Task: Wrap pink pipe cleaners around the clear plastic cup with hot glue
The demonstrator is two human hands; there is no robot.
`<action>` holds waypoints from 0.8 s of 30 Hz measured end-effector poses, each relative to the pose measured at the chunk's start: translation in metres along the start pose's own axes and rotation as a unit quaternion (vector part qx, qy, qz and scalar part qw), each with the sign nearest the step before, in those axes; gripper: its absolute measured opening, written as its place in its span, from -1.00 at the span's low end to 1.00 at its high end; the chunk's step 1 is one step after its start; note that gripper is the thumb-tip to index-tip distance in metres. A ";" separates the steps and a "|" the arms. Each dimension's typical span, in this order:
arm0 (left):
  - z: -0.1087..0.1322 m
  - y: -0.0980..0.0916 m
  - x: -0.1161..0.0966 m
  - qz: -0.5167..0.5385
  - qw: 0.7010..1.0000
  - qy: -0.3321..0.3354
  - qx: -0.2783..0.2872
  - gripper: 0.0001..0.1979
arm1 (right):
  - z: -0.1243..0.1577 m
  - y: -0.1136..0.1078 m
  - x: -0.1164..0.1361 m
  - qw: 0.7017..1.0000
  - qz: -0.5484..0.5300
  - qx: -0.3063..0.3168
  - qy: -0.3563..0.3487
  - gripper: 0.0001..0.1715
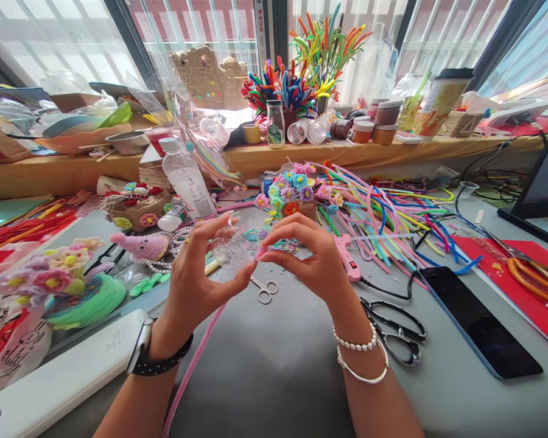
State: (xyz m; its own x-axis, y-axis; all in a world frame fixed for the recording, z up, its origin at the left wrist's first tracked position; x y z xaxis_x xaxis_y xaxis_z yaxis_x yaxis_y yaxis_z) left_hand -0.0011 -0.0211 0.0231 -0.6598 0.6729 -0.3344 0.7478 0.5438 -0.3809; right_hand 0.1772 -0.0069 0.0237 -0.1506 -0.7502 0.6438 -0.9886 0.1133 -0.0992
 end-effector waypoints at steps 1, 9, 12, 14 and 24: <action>0.000 0.000 0.000 -0.003 1.000 0.002 -0.001 -0.40 | 0.000 0.000 0.001 1.000 0.008 0.000 -0.002 -0.86; -0.002 -0.006 0.005 0.009 0.997 0.006 0.071 -0.42 | -0.002 -0.001 0.005 0.995 0.072 0.054 -0.031 -0.97; -0.001 -0.006 0.006 0.022 0.995 -0.007 0.096 -0.42 | -0.002 -0.003 0.004 0.995 0.067 0.066 -0.027 -0.94; -0.001 -0.005 0.006 0.028 0.993 -0.011 0.111 -0.43 | -0.002 -0.005 0.003 0.994 0.061 0.085 -0.022 -0.94; -0.002 -0.003 0.005 0.051 0.988 -0.010 0.142 -0.45 | -0.003 -0.009 0.001 0.988 0.047 0.150 0.003 -0.87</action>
State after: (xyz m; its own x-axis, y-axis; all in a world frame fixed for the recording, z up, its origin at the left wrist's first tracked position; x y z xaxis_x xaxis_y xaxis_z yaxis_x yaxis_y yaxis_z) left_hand -0.0068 -0.0182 0.0240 -0.5860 0.7050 -0.3995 0.7609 0.3091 -0.5706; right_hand 0.1862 -0.0067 0.0271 -0.2433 -0.7411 0.6258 -0.9256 -0.0155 -0.3783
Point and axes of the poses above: each hand's wrist, its own z-axis away from the middle knuckle, its own y-axis out of the palm, x = y × z, the point moved 1 cm from there along -z, towards the middle knuckle, and after that the axes turned 11 degrees about -x, right-handed, at the moved point
